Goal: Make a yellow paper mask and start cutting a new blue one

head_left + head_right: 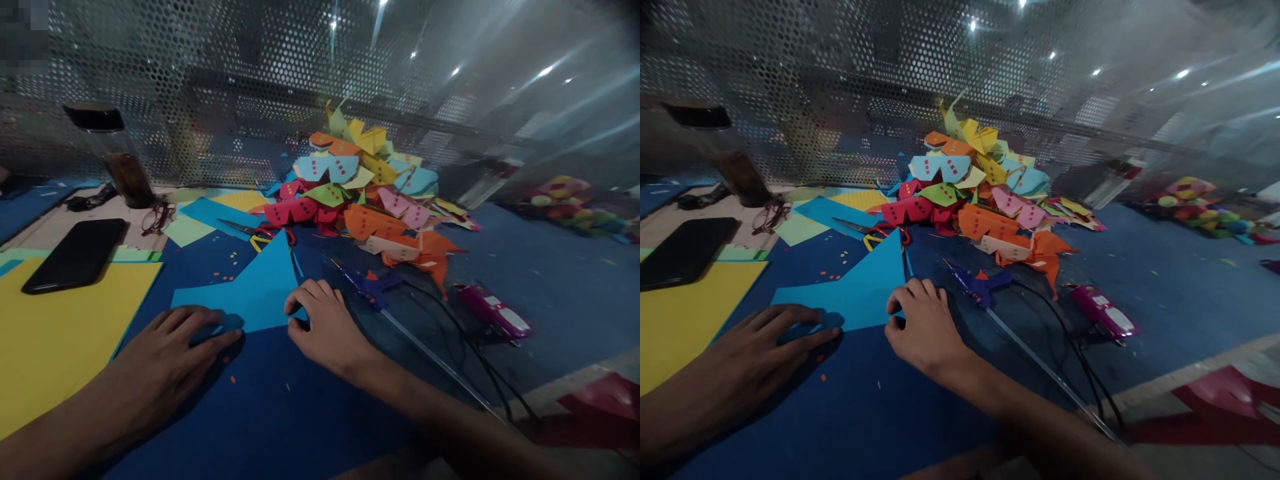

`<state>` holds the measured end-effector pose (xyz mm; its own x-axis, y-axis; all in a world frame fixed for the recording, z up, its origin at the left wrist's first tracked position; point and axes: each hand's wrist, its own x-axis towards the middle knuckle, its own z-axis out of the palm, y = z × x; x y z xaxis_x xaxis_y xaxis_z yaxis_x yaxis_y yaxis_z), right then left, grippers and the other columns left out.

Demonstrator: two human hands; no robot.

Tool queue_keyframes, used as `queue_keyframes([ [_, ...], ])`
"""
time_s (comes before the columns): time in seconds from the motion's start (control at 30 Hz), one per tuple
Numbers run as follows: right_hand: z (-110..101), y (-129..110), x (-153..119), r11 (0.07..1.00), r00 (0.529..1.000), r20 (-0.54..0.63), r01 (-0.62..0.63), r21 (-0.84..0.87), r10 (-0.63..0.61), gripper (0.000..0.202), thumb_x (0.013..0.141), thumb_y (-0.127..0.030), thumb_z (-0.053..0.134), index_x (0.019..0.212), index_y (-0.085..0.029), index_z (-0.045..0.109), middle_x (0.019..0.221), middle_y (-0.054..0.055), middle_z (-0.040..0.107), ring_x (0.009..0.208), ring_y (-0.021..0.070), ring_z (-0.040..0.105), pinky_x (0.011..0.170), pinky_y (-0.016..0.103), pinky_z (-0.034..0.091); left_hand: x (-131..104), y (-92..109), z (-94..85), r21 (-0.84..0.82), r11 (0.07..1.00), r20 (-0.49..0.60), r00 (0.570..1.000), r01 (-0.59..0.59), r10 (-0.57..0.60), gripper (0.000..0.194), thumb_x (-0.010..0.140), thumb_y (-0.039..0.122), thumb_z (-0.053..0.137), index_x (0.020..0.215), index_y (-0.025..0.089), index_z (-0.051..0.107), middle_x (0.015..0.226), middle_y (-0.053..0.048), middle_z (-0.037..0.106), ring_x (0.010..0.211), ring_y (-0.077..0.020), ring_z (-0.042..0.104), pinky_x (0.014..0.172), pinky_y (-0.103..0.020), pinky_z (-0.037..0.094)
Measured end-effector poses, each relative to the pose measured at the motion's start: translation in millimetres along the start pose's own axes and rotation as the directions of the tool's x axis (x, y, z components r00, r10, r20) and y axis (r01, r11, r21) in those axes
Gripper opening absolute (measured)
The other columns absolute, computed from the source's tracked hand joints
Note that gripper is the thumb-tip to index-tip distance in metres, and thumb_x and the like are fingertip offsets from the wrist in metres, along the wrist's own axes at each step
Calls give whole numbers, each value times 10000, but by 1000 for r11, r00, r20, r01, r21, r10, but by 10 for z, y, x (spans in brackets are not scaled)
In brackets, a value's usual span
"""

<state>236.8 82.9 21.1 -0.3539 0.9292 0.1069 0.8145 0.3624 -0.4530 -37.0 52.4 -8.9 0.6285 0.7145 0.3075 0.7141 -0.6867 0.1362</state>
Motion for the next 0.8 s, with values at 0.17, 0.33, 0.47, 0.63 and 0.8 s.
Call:
queue_keyframes([
  [0.17, -33, 76, -28, 1000, 1000, -4, -28, -1, 28, 191, 759, -55, 540, 845, -219, 586, 986, 19, 623, 1006, 223, 506, 831, 388, 332, 0, 12, -7, -4, 1000, 21, 1000, 22, -22, 370, 1002, 298, 450, 1323, 421, 584, 1222, -49, 637, 1095, -292, 581, 857, -461, 496],
  [0.33, -64, 119, -38, 999, 999, 8, -43, 5, 43, 212, 764, -38, 543, 856, -222, 597, 991, 10, 625, 1018, 218, 509, 842, 382, 338, 3, 15, -5, -21, 999, 17, 999, 29, -29, 384, 987, 276, 449, 1315, 416, 591, 1224, -53, 647, 1098, -306, 588, 879, -480, 505],
  [0.47, -87, 135, -46, 998, 999, 15, -52, 35, 51, 241, 768, -12, 529, 856, -224, 602, 993, 0, 632, 1013, 208, 516, 857, 381, 344, 3, -53, -2, 6, 999, 48, 998, -36, 36, 426, 968, 258, 494, 1358, 417, 555, 1226, -64, 646, 1077, -295, 600, 835, -447, 532],
  [0.63, -89, 154, -42, 997, 999, 18, -43, 59, 42, 291, 756, 25, 492, 855, -222, 610, 1000, 3, 640, 1017, 207, 517, 858, 383, 343, 3, -72, -18, 42, 998, 83, 995, -53, 50, 436, 969, 247, 495, 1372, 405, 542, 1227, -61, 640, 1074, -278, 596, 835, -410, 521],
  [0.8, -67, 186, -42, 999, 1000, 0, -5, 34, 5, 303, 774, 30, 474, 861, -223, 614, 988, 4, 636, 997, 201, 517, 836, 368, 344, 39, -36, -19, 141, 986, 72, 995, -84, 75, 413, 959, 263, 516, 1349, 392, 558, 1188, -55, 638, 1044, -274, 580, 844, -421, 481],
])
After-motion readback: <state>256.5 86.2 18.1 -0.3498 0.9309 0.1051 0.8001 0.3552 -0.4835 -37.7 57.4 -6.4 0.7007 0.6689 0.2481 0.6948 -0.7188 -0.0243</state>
